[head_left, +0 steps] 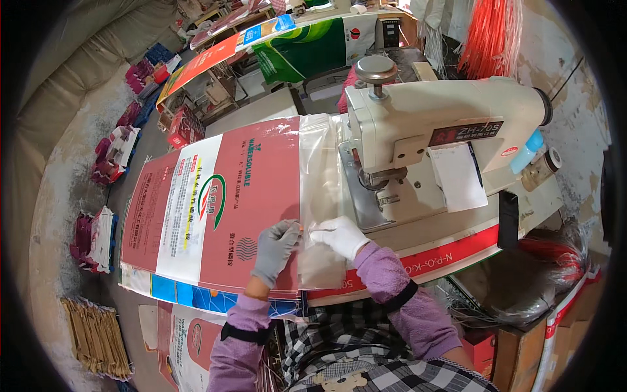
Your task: Using an industrial sewing machine to sew large plastic or composite bags.
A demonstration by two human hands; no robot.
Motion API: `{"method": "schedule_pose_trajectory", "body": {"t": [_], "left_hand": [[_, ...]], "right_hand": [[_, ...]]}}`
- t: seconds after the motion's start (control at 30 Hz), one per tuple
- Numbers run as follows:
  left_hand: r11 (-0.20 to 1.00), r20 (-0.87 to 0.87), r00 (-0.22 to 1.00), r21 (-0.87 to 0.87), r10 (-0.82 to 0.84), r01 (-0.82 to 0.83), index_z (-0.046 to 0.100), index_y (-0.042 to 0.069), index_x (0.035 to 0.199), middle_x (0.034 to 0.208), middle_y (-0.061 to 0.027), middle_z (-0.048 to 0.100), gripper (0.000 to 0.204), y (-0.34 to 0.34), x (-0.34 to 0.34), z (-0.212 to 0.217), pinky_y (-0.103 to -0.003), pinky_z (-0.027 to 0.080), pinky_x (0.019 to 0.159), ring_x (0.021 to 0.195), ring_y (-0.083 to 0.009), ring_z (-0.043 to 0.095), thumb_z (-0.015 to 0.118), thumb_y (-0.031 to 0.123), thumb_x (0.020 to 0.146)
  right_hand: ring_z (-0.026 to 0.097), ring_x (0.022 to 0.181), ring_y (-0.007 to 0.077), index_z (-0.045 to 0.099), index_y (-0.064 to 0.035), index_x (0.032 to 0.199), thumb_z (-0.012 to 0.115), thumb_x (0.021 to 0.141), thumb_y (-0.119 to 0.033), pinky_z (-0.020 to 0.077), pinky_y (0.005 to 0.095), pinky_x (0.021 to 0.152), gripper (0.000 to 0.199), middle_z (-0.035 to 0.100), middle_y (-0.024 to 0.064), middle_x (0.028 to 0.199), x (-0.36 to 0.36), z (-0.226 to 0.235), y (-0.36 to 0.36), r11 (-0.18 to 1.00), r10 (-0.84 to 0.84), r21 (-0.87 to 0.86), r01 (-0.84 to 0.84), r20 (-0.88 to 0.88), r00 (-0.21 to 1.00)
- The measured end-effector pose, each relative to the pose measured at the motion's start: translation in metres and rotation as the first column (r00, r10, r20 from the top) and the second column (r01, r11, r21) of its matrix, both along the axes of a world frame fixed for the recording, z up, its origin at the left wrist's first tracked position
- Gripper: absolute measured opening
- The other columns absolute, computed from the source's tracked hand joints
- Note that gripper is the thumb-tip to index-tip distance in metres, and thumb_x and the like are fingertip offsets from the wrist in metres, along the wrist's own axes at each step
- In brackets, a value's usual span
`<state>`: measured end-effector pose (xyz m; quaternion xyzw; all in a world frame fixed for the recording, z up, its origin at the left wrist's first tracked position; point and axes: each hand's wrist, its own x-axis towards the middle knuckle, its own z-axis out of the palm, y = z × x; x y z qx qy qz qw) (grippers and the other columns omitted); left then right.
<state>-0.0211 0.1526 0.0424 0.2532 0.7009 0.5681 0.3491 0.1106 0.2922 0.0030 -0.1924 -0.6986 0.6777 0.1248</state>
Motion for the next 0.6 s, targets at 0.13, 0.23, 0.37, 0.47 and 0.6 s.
{"method": "schedule_pose_trajectory", "body": {"t": [0.13,0.23,0.37,0.47,0.6], "left_hand": [[0.988,0.327,0.94,-0.08,-0.099,0.132,0.066,-0.001,0.101,0.089,-0.0074,0.069,0.013,-0.015,0.01,0.018,-0.023,0.052,0.062,0.069,-0.0113,0.064,0.064,0.005,0.089],[0.981,0.294,0.943,-0.07,-0.154,0.182,0.065,-0.002,0.1,0.087,-0.0089,0.07,0.013,-0.016,0.008,0.024,-0.026,0.055,0.063,0.07,-0.0152,0.067,0.063,0.005,0.09],[0.956,0.217,0.945,-0.11,-0.245,0.273,0.066,-0.001,0.096,0.088,-0.0066,0.069,0.01,-0.015,0.004,0.008,-0.024,0.052,0.062,0.069,-0.0116,0.064,0.061,0.006,0.091],[0.982,-0.057,0.998,0.186,-0.023,0.033,0.066,0.0,0.098,0.089,-0.0034,0.067,0.01,-0.026,0.0,0.013,-0.022,0.049,0.064,0.072,-0.0076,0.059,0.061,0.006,0.092],[0.739,0.249,0.967,0.64,0.061,-0.212,0.066,0.001,0.099,0.086,0.0007,0.063,0.011,-0.043,-0.011,0.032,-0.021,0.047,0.068,0.076,-0.0059,0.056,0.058,0.007,0.094]], "right_hand": [[0.054,0.06,0.0132,0.07,0.0027,0.097,0.069,0.088,-0.036,0.044,0.0285,0.06,0.04,0.064,0.0004,0.07,-0.013,-0.005,-0.033,0.947,-0.043,-0.317,0.053,0.037,0.998],[0.054,0.06,0.0105,0.07,0.0026,0.092,0.069,0.089,-0.035,0.0421,0.0261,0.058,0.038,0.063,-0.0016,0.07,-0.021,-0.008,-0.055,0.741,-0.283,-0.643,0.195,-0.035,0.958],[0.056,0.059,0.0126,0.071,0.0023,0.085,0.067,0.09,-0.035,0.0433,0.0291,0.059,0.038,0.064,-0.0004,0.07,-0.013,-0.005,-0.062,0.867,-0.371,-0.352,0.354,0.02,0.929],[0.06,0.06,0.0219,0.071,-0.0004,0.079,0.068,0.088,-0.031,0.0462,0.0346,0.062,0.032,0.066,0.0076,0.069,0.0,-0.019,-0.051,0.929,-0.366,-0.039,0.367,0.04,0.93],[0.064,0.077,0.035,0.063,-0.002,0.091,0.073,0.076,-0.03,0.0509,0.0439,0.073,0.034,0.065,0.0183,0.091,0.031,0.008,-0.027,0.639,-0.522,0.688,0.343,0.061,0.851]]}}
